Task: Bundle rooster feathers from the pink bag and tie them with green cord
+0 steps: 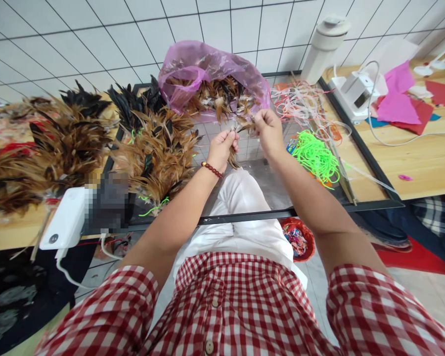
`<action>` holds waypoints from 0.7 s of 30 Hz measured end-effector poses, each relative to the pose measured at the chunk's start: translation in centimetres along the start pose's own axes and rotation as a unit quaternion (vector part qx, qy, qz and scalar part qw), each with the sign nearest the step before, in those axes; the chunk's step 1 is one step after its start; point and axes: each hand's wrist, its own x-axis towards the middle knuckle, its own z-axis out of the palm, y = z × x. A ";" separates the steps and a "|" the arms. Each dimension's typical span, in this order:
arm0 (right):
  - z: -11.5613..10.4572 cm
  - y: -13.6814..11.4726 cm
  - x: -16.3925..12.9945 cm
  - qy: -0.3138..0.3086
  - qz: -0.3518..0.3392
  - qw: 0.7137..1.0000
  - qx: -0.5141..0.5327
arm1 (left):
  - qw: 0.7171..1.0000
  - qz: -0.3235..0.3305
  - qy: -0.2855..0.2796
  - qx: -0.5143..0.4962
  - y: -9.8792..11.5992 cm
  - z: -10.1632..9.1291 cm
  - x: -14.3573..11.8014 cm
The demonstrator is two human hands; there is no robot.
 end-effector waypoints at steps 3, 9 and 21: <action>-0.6 0.4 0.7 0.000 0.031 0.999 0.011 | 1.000 0.013 0.007 0.002 0.0 -0.1 0.3; -0.4 -2.3 0.4 0.000 0.061 0.981 0.182 | 0.999 0.039 0.019 0.002 0.0 -0.6 1.0; -20.7 -7.1 -17.2 -0.386 0.128 0.907 -0.111 | 0.995 0.029 0.030 -0.085 0.2 -0.5 1.2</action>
